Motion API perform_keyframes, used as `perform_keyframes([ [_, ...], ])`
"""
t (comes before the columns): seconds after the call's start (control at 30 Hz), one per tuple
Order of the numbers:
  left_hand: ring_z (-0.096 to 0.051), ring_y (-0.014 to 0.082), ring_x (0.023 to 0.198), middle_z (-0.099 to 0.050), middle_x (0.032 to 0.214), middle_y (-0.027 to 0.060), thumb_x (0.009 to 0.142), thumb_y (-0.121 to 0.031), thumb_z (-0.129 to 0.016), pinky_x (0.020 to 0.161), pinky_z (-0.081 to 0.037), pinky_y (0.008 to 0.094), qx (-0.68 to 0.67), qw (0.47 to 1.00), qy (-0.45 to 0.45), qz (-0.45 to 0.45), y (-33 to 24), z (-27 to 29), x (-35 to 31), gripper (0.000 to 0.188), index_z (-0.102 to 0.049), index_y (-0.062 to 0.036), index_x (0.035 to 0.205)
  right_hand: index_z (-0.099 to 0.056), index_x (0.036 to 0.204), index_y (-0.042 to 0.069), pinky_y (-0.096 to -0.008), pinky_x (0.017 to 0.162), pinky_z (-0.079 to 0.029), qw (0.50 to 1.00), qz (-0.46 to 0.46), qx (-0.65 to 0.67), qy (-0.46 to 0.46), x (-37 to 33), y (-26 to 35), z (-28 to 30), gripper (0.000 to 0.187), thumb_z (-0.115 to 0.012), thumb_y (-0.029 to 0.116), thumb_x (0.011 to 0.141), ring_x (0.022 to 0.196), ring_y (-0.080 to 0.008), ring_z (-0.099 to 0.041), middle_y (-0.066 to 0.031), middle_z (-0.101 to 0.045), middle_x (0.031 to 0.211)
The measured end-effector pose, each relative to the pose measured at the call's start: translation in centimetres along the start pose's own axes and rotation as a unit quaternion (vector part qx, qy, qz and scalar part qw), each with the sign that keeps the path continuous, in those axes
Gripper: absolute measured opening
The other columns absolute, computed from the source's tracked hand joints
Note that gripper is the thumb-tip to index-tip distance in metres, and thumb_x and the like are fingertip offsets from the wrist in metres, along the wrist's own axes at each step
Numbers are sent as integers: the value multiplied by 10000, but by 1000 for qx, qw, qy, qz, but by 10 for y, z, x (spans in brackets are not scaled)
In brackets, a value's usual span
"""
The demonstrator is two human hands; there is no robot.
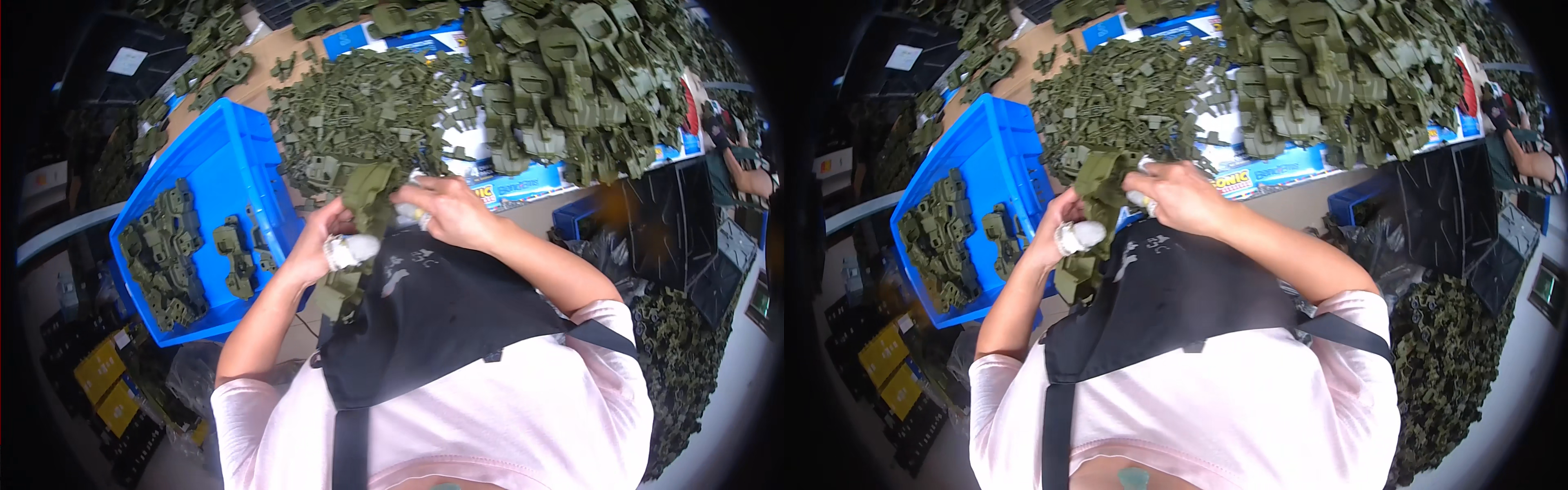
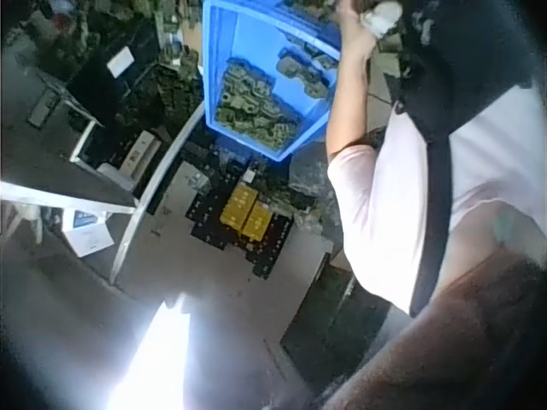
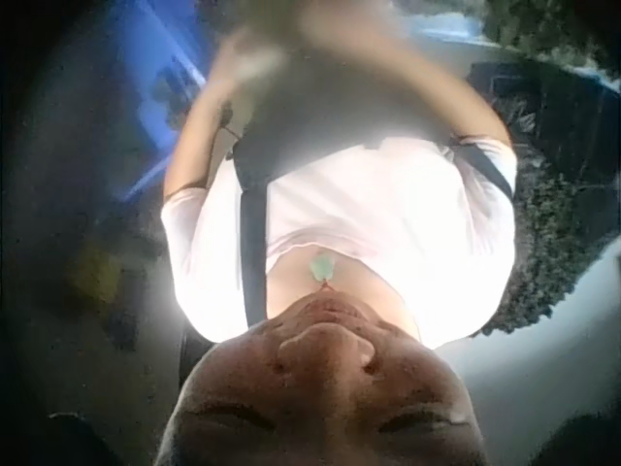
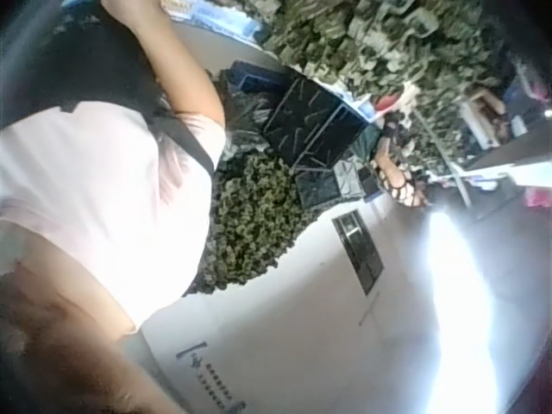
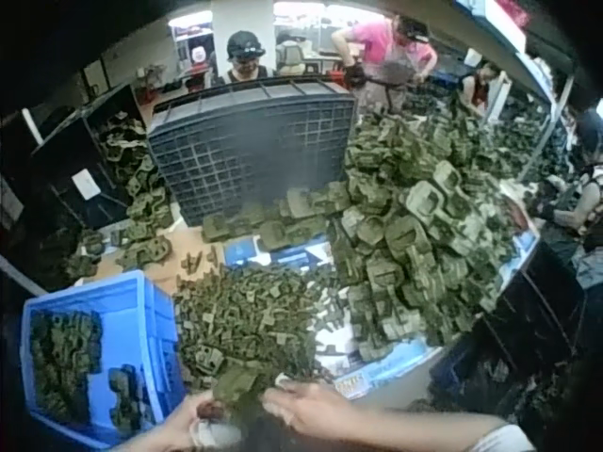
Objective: The person repeatedly picks up green fabric pouches and small plastic clips from a table, attaches the clips to the pouches, and places the assembled items into a blue bin. The process is continuous and repetitive throughout the clip.
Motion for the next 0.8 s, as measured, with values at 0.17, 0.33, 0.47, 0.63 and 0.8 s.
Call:
perform_keyframes([
  [0.17, -571, 137, 948, -577, 1097, 67, 667, 0, -721, 812, -476, 282, -45, 998, 7, 36, 5, -1, -4, 623, -452, -39, 1228, -599, 975, 61, -405, 629, -496, 994, 24, 46, -98, -16, -2, -15, 334, -548, -50, 664, 743, -345, -604, -165, -606, 822],
  [0.33, -569, 138, 948, -560, 1132, 60, 700, 7, -684, 820, -475, 272, -40, 998, 20, 48, 7, -3, -3, 576, -456, -32, 1228, -577, 959, 61, -433, 594, -483, 992, 7, 71, -107, -18, -10, -24, 370, -526, -63, 614, 682, -354, -579, -160, -563, 755],
  [0.47, -540, 117, 1007, -545, 1167, 39, 759, -69, -649, 859, -441, 255, -74, 990, 30, 118, 37, 9, -2, 545, -446, -57, 1265, -605, 1004, 83, -363, 712, -516, 994, 20, 99, -41, -16, -13, -27, 207, -607, 113, 799, 846, -316, -627, -149, -633, 957],
  [0.63, -589, 140, 894, -586, 1119, 60, 830, -340, -591, 752, -494, 275, -286, 942, -150, 92, 65, 61, 11, 487, -490, -56, 1213, -566, 1086, 116, -387, 847, -443, 974, -111, -169, -102, -26, -111, 4, 315, -571, 86, 773, 888, -289, -566, -124, -572, 906],
  [0.8, -614, 192, 815, -623, 1030, 101, 809, -426, -598, 692, -519, 339, -389, 904, -173, 39, 34, 39, 11, 505, -537, -59, 1149, -530, 1031, 108, -479, 975, -330, 879, -107, -464, -26, -20, -187, -47, 252, -492, 120, 782, 927, -285, -558, -106, -570, 873],
])
Point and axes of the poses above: each hand's wrist, its own x-axis towards the middle knuckle, its own z-axis out of the back of the hand, y = z × x, the point moved 7 cm from there along x, towards the middle knuckle
